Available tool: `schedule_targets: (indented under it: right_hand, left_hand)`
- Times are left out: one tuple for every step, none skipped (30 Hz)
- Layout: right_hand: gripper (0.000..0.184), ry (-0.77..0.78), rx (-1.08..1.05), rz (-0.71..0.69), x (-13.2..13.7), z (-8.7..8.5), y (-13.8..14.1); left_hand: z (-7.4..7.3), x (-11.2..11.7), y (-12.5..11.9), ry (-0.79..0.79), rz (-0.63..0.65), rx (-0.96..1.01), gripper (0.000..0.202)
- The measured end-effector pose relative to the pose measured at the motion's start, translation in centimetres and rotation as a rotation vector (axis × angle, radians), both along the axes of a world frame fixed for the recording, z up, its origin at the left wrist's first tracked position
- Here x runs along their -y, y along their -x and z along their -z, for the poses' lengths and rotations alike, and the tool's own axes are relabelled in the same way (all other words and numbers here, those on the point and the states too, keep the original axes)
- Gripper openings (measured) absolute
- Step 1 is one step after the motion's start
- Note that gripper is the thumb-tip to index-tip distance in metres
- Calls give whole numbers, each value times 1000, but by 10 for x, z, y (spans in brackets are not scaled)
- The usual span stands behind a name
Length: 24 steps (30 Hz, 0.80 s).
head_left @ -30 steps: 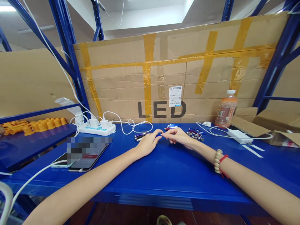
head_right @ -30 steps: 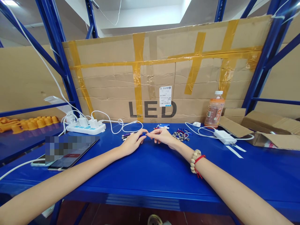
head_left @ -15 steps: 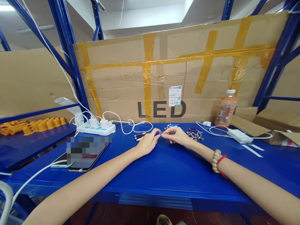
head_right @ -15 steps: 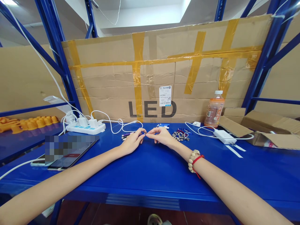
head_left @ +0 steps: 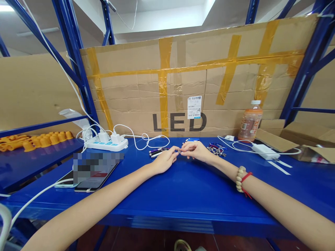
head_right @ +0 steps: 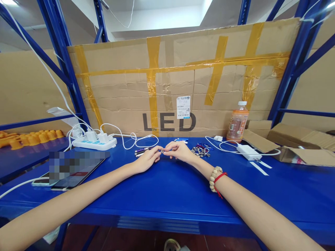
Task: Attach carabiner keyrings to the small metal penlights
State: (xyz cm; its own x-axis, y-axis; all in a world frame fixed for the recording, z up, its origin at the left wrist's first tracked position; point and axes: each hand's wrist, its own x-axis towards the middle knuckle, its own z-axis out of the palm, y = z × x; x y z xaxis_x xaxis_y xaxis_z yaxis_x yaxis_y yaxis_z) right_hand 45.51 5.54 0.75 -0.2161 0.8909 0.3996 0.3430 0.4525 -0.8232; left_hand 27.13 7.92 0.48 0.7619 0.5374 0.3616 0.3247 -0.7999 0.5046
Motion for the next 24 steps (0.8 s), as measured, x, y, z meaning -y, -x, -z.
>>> schedule_targets:
  right_hand:
    - [28, 7, 8, -27, 0, 0, -2]
    - [27, 11, 15, -50, -1, 0, -3]
    - [26, 12, 20, -67, -1, 0, -4]
    - [25, 10, 21, -77, 0, 0, -5]
    - [25, 6, 17, -81, 0, -1, -5]
    - [25, 0, 9, -83, 1, -1, -4]
    - [25, -5, 1, -86, 1, -2, -4]
    - [26, -9, -5, -90, 2, -2, -3]
    - [27, -12, -9, -97, 2, -2, -2]
    - [28, -15, -11, -101, 3, -2, -2]
    - [29, -15, -10, -101, 3, -2, -1]
    - [29, -13, -4, -97, 4, -2, -1]
    - [29, -9, 4, -90, 4, -2, 0]
    - [30, -3, 15, -80, 4, -2, 0]
    - [30, 3, 25, -67, 5, -3, 1]
    - [31, 10, 35, -51, 6, -3, 2]
    - [31, 19, 42, -36, 6, -4, 3]
    - [32, 29, 45, -20, 7, -4, 4]
    - [32, 40, 45, -4, 7, -5, 5]
    - [33, 53, 43, 12, 8, -6, 6]
    - [33, 68, 40, 26, 9, -6, 7]
    - [33, 85, 37, 39, 9, -7, 8]
    - [34, 105, 33, 47, 9, -7, 8]
    - [34, 126, 29, 53, 10, -7, 8]
  left_hand:
    - [0, 1, 1, -11, 16, -14, 25]
    - [0, 2, 1, -21, 30, -23, 23]
    - [0, 3, 2, -27, 38, -27, 21]
    - [0, 4, 2, -31, 43, -27, 20]
    - [0, 5, 3, -32, 45, -25, 18]
    - [0, 5, 3, -34, 46, -25, 17]
    - [0, 6, 3, -37, 47, -27, 16]
    - [-1, 6, 3, -42, 47, -31, 15]
    - [-1, 7, 3, -46, 46, -36, 15]
    - [-1, 7, 3, -50, 44, -39, 14]
    - [-1, 7, 3, -53, 42, -40, 14]
    - [-1, 7, 2, -55, 41, -39, 14]
    - [-1, 7, 2, -58, 39, -36, 14]
    - [-1, 7, 2, -62, 38, -33, 14]
    - [-1, 6, 2, -69, 35, -28, 14]
    - [0, 6, 2, -77, 29, -24, 15]
    - [0, 6, 2, -87, 19, -19, 15]
    - [0, 6, 3, -97, 8, -14, 16]
    - [-1, 6, 3, -106, -3, -8, 16]
    - [-1, 6, 3, -111, -11, -3, 16]
    - [-1, 6, 3, -113, -17, 0, 16]
    - [-1, 5, 3, -113, -20, 2, 16]
    - [-1, 5, 2, -111, -23, 3, 16]
    - [-2, 6, 2, -110, -27, 4, 16]
